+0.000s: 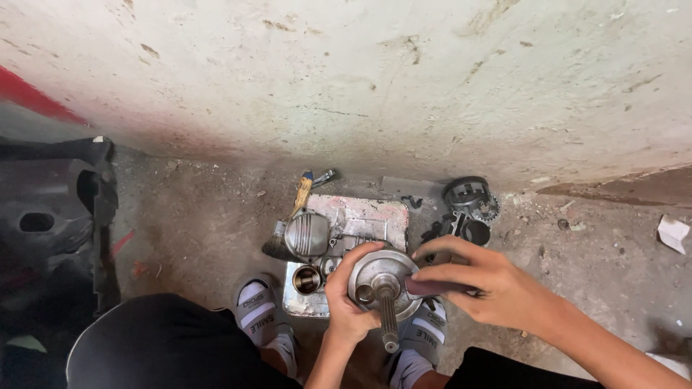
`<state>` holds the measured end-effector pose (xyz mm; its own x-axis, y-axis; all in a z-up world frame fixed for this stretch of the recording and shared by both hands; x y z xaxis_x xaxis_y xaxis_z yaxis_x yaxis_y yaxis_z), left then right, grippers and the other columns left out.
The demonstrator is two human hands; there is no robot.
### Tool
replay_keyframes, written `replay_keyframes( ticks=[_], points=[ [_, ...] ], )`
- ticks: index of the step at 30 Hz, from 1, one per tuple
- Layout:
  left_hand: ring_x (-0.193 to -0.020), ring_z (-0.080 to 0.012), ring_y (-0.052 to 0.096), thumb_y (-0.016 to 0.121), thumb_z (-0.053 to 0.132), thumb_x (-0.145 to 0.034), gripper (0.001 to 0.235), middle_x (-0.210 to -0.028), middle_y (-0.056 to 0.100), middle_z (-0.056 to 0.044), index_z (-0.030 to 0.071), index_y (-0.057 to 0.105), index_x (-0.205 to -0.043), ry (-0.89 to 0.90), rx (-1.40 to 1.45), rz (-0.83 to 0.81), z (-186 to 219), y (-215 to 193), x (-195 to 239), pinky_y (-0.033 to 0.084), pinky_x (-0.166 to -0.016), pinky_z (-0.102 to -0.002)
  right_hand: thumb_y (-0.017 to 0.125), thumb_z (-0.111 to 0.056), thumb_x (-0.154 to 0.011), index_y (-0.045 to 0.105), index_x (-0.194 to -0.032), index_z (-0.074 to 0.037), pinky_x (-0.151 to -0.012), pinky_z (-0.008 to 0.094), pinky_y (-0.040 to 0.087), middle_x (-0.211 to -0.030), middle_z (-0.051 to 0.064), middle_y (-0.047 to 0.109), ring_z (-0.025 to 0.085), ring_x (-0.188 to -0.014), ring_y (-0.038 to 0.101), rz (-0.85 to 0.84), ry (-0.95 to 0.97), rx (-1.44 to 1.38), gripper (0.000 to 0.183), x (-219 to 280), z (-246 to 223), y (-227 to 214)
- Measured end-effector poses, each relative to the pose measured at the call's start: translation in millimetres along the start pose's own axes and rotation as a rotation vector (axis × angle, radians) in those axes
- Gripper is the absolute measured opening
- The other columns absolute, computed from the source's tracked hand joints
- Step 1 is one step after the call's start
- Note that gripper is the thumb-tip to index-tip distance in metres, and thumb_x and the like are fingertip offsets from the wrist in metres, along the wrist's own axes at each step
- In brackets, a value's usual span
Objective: The person sits on the floor of a repair shop and sands the edge of a circular metal engine component, holding the part against a small engine block while rubbing sandpaper around its rim by hand. They rotate the part and continue sanding different sections of the rim, with other engine parts scattered nearby.
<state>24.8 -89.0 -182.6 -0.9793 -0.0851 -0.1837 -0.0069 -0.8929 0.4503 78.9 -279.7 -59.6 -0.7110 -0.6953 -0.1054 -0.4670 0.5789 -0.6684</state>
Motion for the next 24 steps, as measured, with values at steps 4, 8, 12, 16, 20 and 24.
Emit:
replay_keyframes(
  ticks=[4,8,12,16,20,24],
  points=[
    [-0.106,-0.0184,0.074,0.089,0.073,-0.062,0.111,-0.116,0.076,-0.012,-0.005,0.061,-0.136,-0.008,-0.042,0.002,-1.4,-3.4,0.0,0.058,-0.097,-0.031,0.074,0.003,-0.074,0.077,-0.107,-0.007,-0.075,0.034,0.063,-0.115,0.010,0.073,0.023,-0.094,0.077,0.001,0.001,0.013,0.034,4.5,7.1,2.2],
    [-0.106,-0.0186,0.075,0.087,0.075,-0.063,0.111,-0.115,0.076,-0.012,-0.005,0.061,-0.135,-0.033,-0.048,0.002,2.4,-2.3,-2.1,0.058,-0.097,-0.031,0.075,0.002,-0.082,0.067,-0.102,-0.004,-0.079,0.031,0.065,-0.115,0.006,0.076,0.020,-0.097,0.080,0.117,0.030,-0.083,0.022,14.6,24.9,7.3],
    [-0.103,-0.0197,0.076,0.089,0.073,-0.062,0.109,-0.112,0.077,-0.014,-0.006,0.062,-0.133,-0.071,-0.063,0.003,5.4,-0.6,-3.4,0.058,-0.096,-0.032,0.067,0.009,-0.082,0.074,-0.098,-0.005,-0.076,0.030,0.064,-0.115,0.007,0.080,0.019,-0.094,0.081,0.115,0.129,-0.048,0.022,21.9,37.5,9.6],
    [-0.107,-0.0192,0.074,0.088,0.074,-0.062,0.110,-0.116,0.076,-0.013,-0.005,0.062,-0.134,-0.052,-0.032,-0.001,4.9,-1.6,-4.7,0.058,-0.097,-0.032,0.068,0.007,-0.082,0.076,-0.104,-0.008,-0.081,0.030,0.063,-0.120,0.008,0.075,0.021,-0.101,0.079,0.082,-0.038,-0.013,0.028,5.6,8.4,0.7],
    [-0.109,-0.0192,0.074,0.087,0.075,-0.061,0.112,-0.118,0.076,-0.013,-0.005,0.062,-0.136,-0.055,-0.034,-0.024,5.0,-2.2,-4.6,0.058,-0.099,-0.032,0.077,-0.006,-0.081,0.075,-0.118,-0.008,-0.077,0.032,0.062,-0.120,0.009,0.070,0.023,-0.095,0.077,0.022,-0.087,0.031,0.037,-0.6,-1.5,-0.8],
    [-0.111,-0.0198,0.073,0.089,0.073,-0.059,0.112,-0.121,0.074,-0.013,-0.005,0.062,-0.135,-0.090,-0.017,-0.028,9.8,-1.3,-5.3,0.057,-0.099,-0.033,0.094,-0.036,-0.072,0.074,-0.131,-0.013,-0.064,0.034,0.058,-0.115,0.008,0.068,0.021,-0.076,0.070,-0.109,-0.022,0.147,0.067,6.3,11.1,3.2]
  ],
)
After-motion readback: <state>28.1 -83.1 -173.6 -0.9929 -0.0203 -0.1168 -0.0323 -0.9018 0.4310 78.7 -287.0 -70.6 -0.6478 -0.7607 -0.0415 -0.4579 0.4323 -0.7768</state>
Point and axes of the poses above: each hand's wrist, its own x-axis away from the middle knuckle, its own y-axis out of the palm, z = x × y, the point moved 3 cm from there along -x, towards the middle knuckle
